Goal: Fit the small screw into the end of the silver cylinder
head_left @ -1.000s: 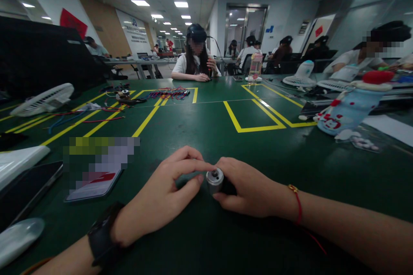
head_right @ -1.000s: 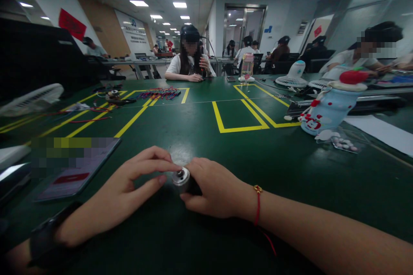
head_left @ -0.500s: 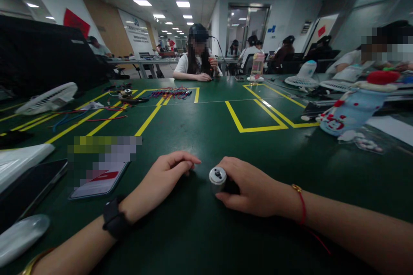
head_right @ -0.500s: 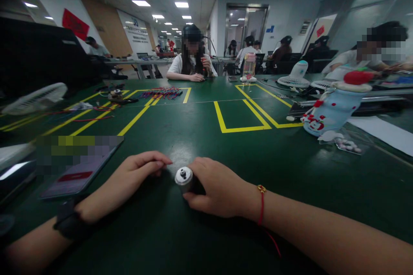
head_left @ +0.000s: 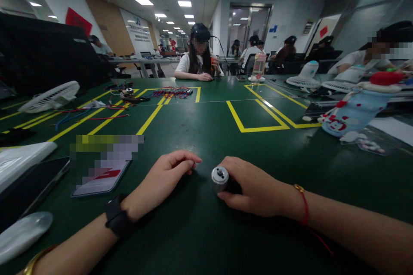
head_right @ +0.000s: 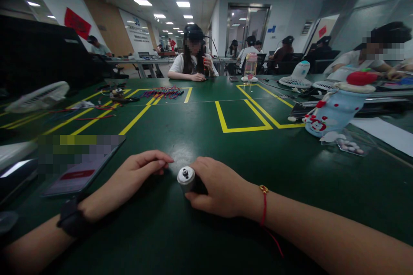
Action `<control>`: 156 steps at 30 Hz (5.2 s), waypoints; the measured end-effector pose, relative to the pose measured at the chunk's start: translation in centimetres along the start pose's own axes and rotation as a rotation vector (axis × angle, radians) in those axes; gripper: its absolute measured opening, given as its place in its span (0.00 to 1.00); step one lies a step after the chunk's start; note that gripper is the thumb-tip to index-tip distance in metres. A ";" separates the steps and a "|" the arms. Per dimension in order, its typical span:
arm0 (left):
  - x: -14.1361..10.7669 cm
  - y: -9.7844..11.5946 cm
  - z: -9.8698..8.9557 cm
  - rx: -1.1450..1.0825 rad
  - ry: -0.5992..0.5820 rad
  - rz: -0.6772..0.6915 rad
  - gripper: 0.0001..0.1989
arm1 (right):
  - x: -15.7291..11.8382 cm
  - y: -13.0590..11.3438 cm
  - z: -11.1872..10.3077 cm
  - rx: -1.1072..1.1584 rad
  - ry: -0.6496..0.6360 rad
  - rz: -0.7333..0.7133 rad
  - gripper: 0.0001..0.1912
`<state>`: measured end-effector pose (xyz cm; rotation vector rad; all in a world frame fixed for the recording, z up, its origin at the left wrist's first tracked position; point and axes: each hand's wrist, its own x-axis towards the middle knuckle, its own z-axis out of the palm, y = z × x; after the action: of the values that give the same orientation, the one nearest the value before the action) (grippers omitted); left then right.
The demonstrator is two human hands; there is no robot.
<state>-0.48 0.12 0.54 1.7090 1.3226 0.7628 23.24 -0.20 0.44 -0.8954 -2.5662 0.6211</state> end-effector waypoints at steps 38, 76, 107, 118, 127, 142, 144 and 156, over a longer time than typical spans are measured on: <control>-1.0 3.5 1.4 0.047 -0.001 0.298 0.07 | 0.1 0.0 0.3 -0.016 0.025 -0.021 0.11; 0.5 -0.9 -0.8 -0.132 0.102 0.013 0.14 | -0.1 0.0 -0.2 0.027 0.002 0.003 0.12; -0.7 0.7 0.0 0.271 -0.221 0.353 0.03 | 0.0 0.0 0.0 0.019 0.005 -0.002 0.13; -1.1 2.9 0.8 0.223 0.002 0.435 0.05 | 0.2 -0.1 0.2 -0.041 0.015 -0.018 0.11; -0.9 3.1 1.4 0.215 0.014 0.443 0.08 | 0.2 0.1 0.5 -0.086 0.029 -0.028 0.12; -1.1 3.0 1.5 0.227 0.003 0.442 0.07 | 0.2 0.2 0.6 -0.079 0.028 -0.027 0.11; -1.0 3.1 1.4 0.241 0.005 0.446 0.07 | 0.2 0.2 0.6 -0.074 0.033 -0.027 0.10; -1.5 3.6 1.4 0.260 -0.024 0.442 0.08 | 0.2 -0.1 0.2 -0.049 0.014 -0.023 0.10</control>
<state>1.98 -2.01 3.10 2.2548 1.0725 0.8377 22.92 -0.25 0.33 -0.8811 -2.5857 0.5450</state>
